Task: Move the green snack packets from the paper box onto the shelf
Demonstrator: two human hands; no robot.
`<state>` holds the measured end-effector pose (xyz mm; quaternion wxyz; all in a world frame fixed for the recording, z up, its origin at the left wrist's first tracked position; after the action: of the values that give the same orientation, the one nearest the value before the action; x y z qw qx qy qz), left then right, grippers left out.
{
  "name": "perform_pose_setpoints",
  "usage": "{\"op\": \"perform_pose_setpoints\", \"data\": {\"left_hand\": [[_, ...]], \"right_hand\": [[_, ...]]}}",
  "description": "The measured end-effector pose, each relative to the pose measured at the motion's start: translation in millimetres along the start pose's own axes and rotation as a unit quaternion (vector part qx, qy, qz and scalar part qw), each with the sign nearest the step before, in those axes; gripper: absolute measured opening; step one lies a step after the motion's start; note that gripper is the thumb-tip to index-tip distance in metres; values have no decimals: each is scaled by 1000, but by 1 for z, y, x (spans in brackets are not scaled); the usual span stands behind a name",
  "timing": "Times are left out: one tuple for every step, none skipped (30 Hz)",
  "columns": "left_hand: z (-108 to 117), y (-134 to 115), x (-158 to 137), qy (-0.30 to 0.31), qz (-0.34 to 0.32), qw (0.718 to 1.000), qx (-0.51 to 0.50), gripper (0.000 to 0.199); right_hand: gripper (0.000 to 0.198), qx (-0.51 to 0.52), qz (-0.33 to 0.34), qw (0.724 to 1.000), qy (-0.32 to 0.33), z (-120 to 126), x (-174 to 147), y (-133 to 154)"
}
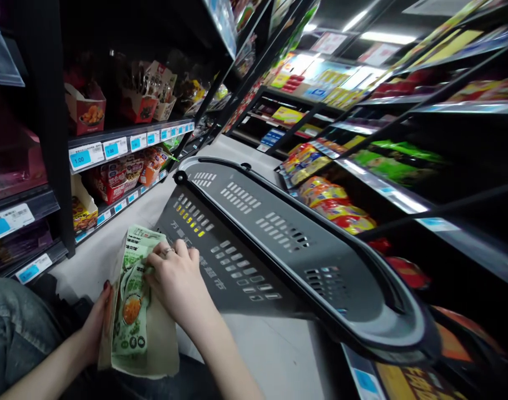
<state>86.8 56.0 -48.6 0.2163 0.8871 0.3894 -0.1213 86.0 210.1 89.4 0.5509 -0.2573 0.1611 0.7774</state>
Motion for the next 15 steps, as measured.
{"op": "perform_pose_setpoints", "data": {"left_hand": [[2, 1, 0, -9, 1, 1000, -1, 67], [3, 1, -1, -18, 4, 1000, -1, 69], [5, 2, -1, -26, 8, 1000, -1, 70], [5, 2, -1, -29, 12, 1000, 1, 72], [4, 2, -1, -29, 16, 999, 1, 72], [3, 1, 0, -27, 15, 1000, 1, 72], [0, 0, 0, -23, 13, 1000, -1, 72], [-2, -1, 0, -22, 11, 1000, -3, 72], [-3, -2, 0, -25, 9, 1000, -4, 73], [-4, -3, -1, -31, 10, 999, -4, 74], [-3, -2, -1, -43, 14, 999, -5, 77], [-1, -1, -3, -58, 23, 998, -6, 79], [2, 1, -4, -71, 33, 997, -8, 81], [4, 2, -5, -82, 40, 996, -10, 81], [6, 3, -6, -90, 44, 995, -11, 81]], "right_hand": [[14, 2, -8, 1000, 0, -2, 1, -4], [14, 9, -16, 1000, 4, -3, 0, -8], [14, 22, -21, 999, 13, -4, -2, -11], [13, 41, -17, 999, 26, -4, -5, -14], [13, 65, -2, 997, 39, -3, -8, -14], [13, 96, 20, 994, 48, -1, -11, -14], [15, 134, 44, 989, 51, 2, -14, -13], [18, 178, 62, 981, 49, 6, -17, -15], [21, 227, 71, 970, 45, 10, -19, -18], [23, 280, 68, 957, 38, 11, -19, -23], [24, 330, 56, 942, 27, 12, -19, -29], [26, 375, 40, 926, 10, 12, -18, -36], [29, 411, 22, 911, -16, 12, -17, -42], [31, 440, 3, 897, -49, 12, -17, -49], [33, 460, -15, 884, -85, 13, -17, -56]]}}
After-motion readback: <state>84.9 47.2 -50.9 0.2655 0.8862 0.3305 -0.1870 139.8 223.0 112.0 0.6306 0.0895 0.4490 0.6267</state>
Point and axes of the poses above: each hand's wrist, its own x-axis towards the middle knuckle, its own z-axis out of the back of the hand, y = z × x, the point moved 10 cm from there along x, towards the middle knuckle, and after that the axes turned 6 degrees about y, right-handed, at the moved point
